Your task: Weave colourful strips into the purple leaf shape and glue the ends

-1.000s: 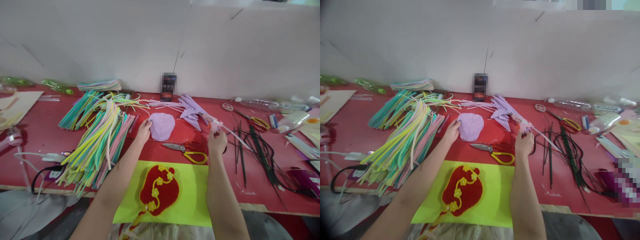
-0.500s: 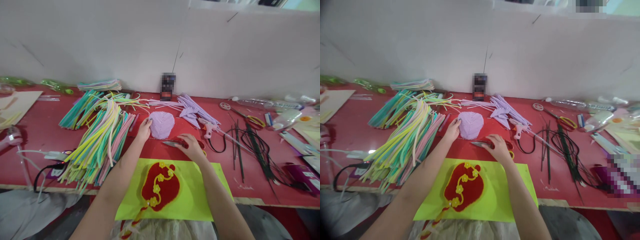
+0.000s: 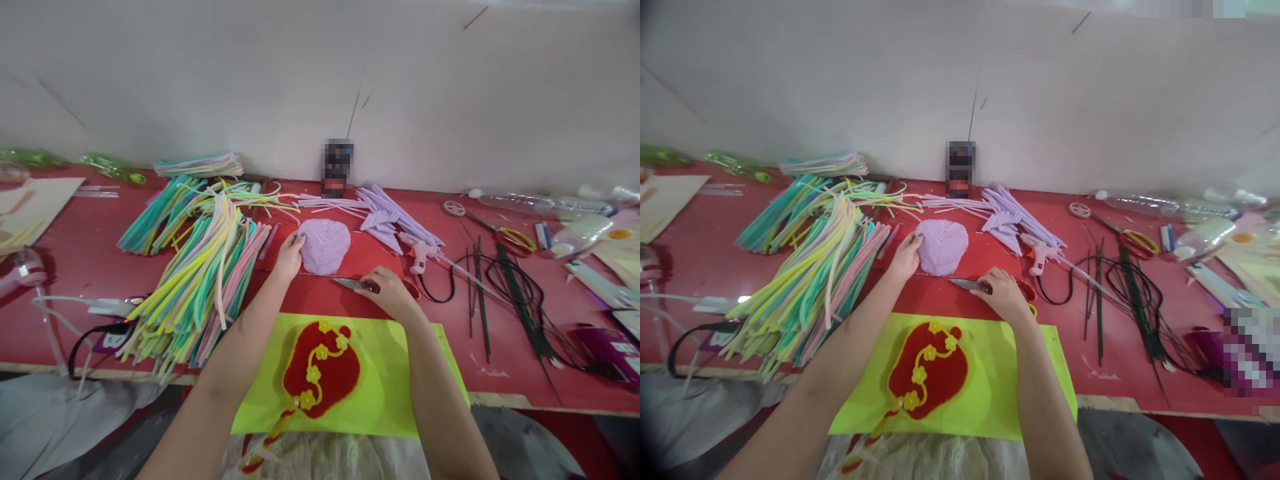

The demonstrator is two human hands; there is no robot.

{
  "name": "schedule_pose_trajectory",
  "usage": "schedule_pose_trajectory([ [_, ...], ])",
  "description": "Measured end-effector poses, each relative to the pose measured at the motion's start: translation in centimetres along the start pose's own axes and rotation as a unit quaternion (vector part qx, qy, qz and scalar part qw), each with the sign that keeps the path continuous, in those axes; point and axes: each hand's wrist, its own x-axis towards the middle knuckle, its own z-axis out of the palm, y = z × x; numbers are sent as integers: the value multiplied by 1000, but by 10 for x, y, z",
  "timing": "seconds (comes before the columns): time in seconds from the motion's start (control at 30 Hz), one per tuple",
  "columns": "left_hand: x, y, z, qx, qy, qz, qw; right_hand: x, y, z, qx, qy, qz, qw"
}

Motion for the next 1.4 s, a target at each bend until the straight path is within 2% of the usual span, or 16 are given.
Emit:
schedule_pose_trajectory([
  [0.1, 1, -2, 0, 2, 12, 6, 1000, 1, -28, -4, 40, 11, -22, 999],
  [0.17, 1, -3, -1, -3, 18, 8, 1000, 7, -52, -3, 119, -105, -50, 986],
  [0.27, 2, -3, -3, -3, 22, 11, 1000, 23, -77, 7, 176, -284, -95, 938],
  [0.4, 3, -2, -5, 26, 24, 46, 998, 42, -80, 20, 233, -431, -132, 862],
  [0.6, -7, 9, 3, 165, 76, 179, 967, 35, -63, 12, 327, -476, -79, 813],
  [0.7, -19, 18, 12, 218, 73, 230, 945, 32, -44, 2, 422, -416, -4, 805],
  [0.73, -23, 20, 14, 214, 35, 190, 957, 32, -36, -1, 454, -378, 13, 807],
  [0.8, -32, 25, 17, 187, -118, 6, 975, 32, -22, -6, 516, -305, 46, 799],
  [0.83, -36, 27, 18, 171, -213, -109, 956, 32, -16, -8, 546, -270, 65, 790],
  [0.9, -44, 29, 17, 157, -369, -288, 870, 28, -10, -10, 595, -215, 113, 766],
  [0.93, -48, 29, 16, 162, -414, -333, 831, 25, -10, -10, 615, -187, 140, 753],
  [1.0, -55, 29, 17, 194, -453, -361, 792, 18, -13, -8, 643, -143, 189, 728],
  [1.07, -60, 27, 19, 236, -449, -354, 786, 14, -17, -3, 657, -114, 225, 710],
  [1.13, -62, 25, 23, 248, -418, -342, 805, 16, -18, 3, 668, -92, 244, 696],
  [1.3, -53, 17, 29, 114, -224, -237, 938, 42, -2, 15, 697, -13, 234, 677],
  [1.4, -44, 14, 29, 61, -107, -144, 982, 53, 5, 18, 704, 38, 196, 682],
])
